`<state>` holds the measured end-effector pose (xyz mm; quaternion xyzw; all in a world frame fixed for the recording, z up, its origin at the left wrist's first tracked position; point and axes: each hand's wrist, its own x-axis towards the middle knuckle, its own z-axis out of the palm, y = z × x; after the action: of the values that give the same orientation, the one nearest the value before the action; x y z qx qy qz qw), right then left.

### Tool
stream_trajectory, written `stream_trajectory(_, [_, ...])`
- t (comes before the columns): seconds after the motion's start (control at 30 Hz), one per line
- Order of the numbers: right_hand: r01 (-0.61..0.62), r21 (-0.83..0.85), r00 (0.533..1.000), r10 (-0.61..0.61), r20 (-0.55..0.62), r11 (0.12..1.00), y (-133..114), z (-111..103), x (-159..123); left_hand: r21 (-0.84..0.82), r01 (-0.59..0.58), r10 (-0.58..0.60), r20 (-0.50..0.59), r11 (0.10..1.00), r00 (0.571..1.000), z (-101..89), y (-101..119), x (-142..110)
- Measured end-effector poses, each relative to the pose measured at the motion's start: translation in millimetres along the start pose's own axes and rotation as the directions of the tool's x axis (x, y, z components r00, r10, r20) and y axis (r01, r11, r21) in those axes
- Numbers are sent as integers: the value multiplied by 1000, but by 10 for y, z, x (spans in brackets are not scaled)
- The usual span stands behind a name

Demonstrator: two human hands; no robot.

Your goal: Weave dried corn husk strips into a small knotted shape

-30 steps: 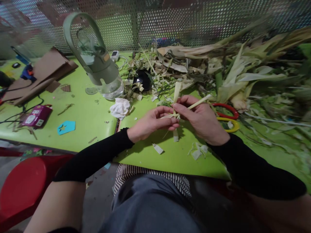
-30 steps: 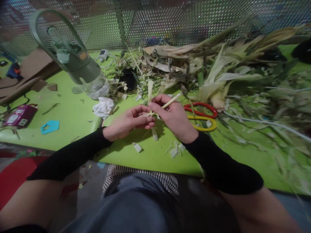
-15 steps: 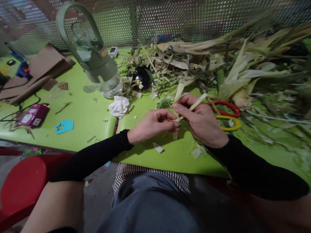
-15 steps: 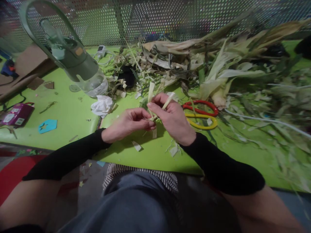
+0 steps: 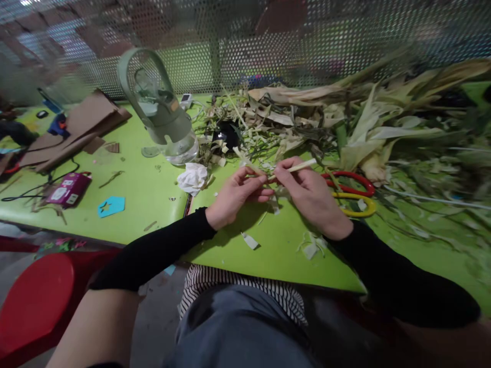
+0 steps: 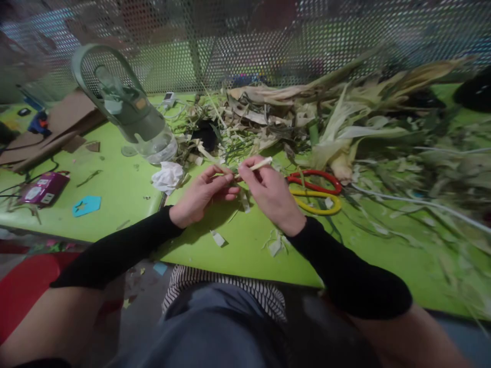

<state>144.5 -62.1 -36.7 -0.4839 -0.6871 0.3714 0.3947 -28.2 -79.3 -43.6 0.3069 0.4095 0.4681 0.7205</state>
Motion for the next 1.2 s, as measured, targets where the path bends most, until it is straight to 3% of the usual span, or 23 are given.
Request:
stream_trajectory(0.13, [36,-108,999,-37,-13,993,39,30,10,8,41,-41,-13,999,999,-7,-32,20])
stream_trajectory(0.33, [48,-123,998,-53,-35,991,53,72,-7,96,-32,33,-12,995,999,30,-45,0])
stream_trajectory(0.57, [-28,82,999,27,19,996,56,83,-58,79,-106,110,-38,991,993,54,-28,-28])
stream_trajectory(0.7, [-1,85,1000,3,-29,996,-29,79,-87,59,-63,63,-6,996,998,65,-5,-58])
stream_trajectory(0.87, [-112,323,993,120,-5,940,-90,92,-128,30,-51,50,36,998,998,72,35,-96])
stream_trajectory(1.03, [-138,403,988,154,-7,905,-62,105,-120,35,-55,53,63,998,997,32,71,-102])
stream_trajectory(1.2, [-204,446,979,189,78,872,-25,128,-71,51,2,-7,90,999,996,3,77,-59])
